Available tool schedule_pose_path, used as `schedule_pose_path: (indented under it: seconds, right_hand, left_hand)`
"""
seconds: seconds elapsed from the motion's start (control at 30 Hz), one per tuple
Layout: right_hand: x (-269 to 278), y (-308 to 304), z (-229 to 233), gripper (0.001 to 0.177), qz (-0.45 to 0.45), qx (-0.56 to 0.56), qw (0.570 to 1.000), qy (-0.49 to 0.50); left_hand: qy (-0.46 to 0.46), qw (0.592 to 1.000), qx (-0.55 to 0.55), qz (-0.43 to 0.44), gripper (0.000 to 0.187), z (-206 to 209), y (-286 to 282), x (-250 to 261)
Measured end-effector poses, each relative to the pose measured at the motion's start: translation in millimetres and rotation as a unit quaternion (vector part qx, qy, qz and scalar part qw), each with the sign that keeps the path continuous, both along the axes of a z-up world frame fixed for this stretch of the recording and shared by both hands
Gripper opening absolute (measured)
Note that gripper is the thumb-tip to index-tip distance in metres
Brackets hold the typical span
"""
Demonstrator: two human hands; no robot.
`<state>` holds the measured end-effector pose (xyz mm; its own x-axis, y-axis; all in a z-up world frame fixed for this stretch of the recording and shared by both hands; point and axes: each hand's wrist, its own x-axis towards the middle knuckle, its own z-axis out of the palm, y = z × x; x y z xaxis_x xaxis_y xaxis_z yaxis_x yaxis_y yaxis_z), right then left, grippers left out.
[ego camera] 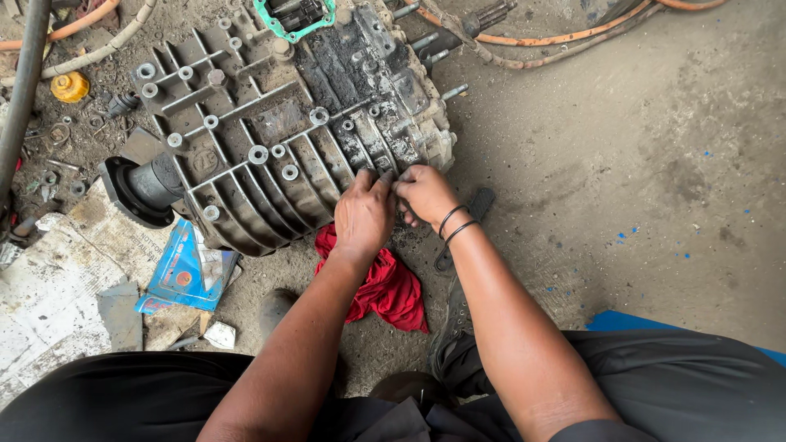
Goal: The person scrubs the surface of a dirty engine block with a metal file or scraper to remove grime. They periodically wipe the area with a red cloth. The task involves repetitive scrubbing and wiping motions on the engine's surface.
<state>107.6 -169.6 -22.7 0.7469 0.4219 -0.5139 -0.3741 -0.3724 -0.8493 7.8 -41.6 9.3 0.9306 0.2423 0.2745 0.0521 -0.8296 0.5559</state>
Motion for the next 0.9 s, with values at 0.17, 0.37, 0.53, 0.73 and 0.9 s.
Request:
schedule_pose_path:
  seconds: [0.17,0.37,0.53,0.73,0.9]
  right_hand:
    - [-4.4,-2.0,-11.2,0.019,-0.094,0.119,0.983,0.107]
    - [-9.5,3.8,-18.9,0.02,-0.082,0.168,0.97,0.158]
    - [-7.2,6.5,-15.2,0.014,-0.106,0.199,0.954,0.198]
    - [-2.5,4.7,-9.3,0.014,-0.14,0.214,0.938,0.232]
    - [0.0,0.9,-4.1,0.015,-0.109,0.226,0.937,0.243]
  left_hand:
    - [-0.087,0.996,0.028,0.009,0.034,-3.6,-3.0,-1.7]
    - [-0.057,0.998,0.031,0.01,0.03,-6.9,-2.0,-3.6]
    - [-0.038,0.999,0.03,0.017,0.03,-3.3,-1.1,2.0]
    - [-0.016,0.999,0.034,0.004,0.017,2.4,0.6,12.5]
    - [-0.056,0.998,0.027,0.014,0.023,4.6,1.2,10.0]
